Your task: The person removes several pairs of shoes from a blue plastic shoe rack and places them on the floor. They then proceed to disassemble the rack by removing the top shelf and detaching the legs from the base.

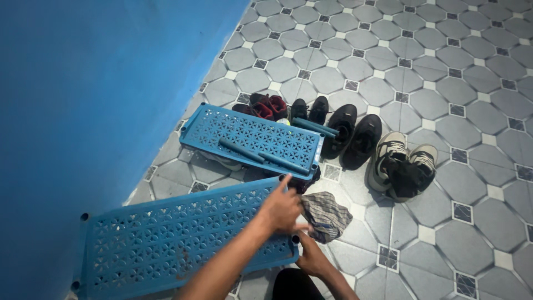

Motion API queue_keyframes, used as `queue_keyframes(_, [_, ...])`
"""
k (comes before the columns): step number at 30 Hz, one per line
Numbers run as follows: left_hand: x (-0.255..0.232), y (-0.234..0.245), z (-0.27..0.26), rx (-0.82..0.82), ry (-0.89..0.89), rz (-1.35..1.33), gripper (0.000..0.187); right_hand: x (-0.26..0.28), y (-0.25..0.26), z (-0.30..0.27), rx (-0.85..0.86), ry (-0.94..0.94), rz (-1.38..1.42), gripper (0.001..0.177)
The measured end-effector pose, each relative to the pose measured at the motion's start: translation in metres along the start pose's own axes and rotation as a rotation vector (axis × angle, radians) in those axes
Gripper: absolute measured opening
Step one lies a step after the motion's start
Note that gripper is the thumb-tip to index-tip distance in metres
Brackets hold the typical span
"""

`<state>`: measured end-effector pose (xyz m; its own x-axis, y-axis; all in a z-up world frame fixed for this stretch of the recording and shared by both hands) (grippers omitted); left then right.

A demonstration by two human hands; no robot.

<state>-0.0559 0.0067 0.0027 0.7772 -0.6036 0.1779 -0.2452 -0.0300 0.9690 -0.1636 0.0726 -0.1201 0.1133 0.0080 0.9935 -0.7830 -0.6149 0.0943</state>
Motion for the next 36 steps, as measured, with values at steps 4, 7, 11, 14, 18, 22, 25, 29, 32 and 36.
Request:
queue_keyframes(4, [-0.020,-0.004,-0.004,0.254,-0.026,0.068,0.094,-0.011,-0.002,0.011,-0.144,0.224,-0.032,0.032])
queue_keyframes(7, [-0.032,-0.007,-0.001,0.326,-0.061,0.116,0.098,-0.039,-0.007,0.015,-0.158,0.211,0.016,0.022])
queue_keyframes(11, [-0.034,-0.011,-0.012,0.356,-0.060,0.144,0.098,-0.067,-0.020,0.019,-0.003,0.094,0.160,0.023])
queue_keyframes(14, [-0.044,-0.010,-0.020,0.335,-0.064,0.182,0.096,-0.074,-0.024,0.019,0.010,0.091,0.168,0.026])
queue_keyframes(18, [-0.050,-0.012,-0.022,0.386,-0.064,0.175,0.094,-0.088,-0.028,0.018,-0.075,0.005,0.291,0.033])
queue_keyframes(22, [-0.050,-0.011,-0.022,0.410,-0.049,0.178,0.091,-0.094,-0.034,0.025,-0.117,0.002,0.296,0.035])
queue_keyframes(25, [-0.049,-0.008,-0.021,0.417,-0.030,0.168,0.088,-0.083,-0.028,0.027,-0.118,0.204,0.132,0.036])
queue_keyframes(29, [-0.043,-0.004,-0.023,0.447,-0.021,0.162,0.089,-0.072,-0.036,0.027,-0.077,0.388,-0.053,0.034])
queue_keyframes(32, [-0.040,-0.003,-0.022,0.473,-0.020,0.139,0.089,-0.065,-0.035,0.025,-0.090,0.408,0.002,0.033])
queue_keyframes(36, [-0.040,-0.002,-0.023,0.449,-0.016,0.095,0.080,-0.061,-0.037,0.031,-0.256,0.138,0.214,0.031])
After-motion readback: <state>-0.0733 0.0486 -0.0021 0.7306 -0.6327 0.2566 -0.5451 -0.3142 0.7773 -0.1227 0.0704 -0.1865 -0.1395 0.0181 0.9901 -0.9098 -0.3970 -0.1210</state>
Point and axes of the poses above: each hand's wrist, its own z-axis towards the middle knuckle, its own y-axis out of the back of the hand, x = y × z, the point moved 7 cm from there along z, towards the middle knuckle, and after that the axes turned 12 degrees about z, right-handed, at the moved point
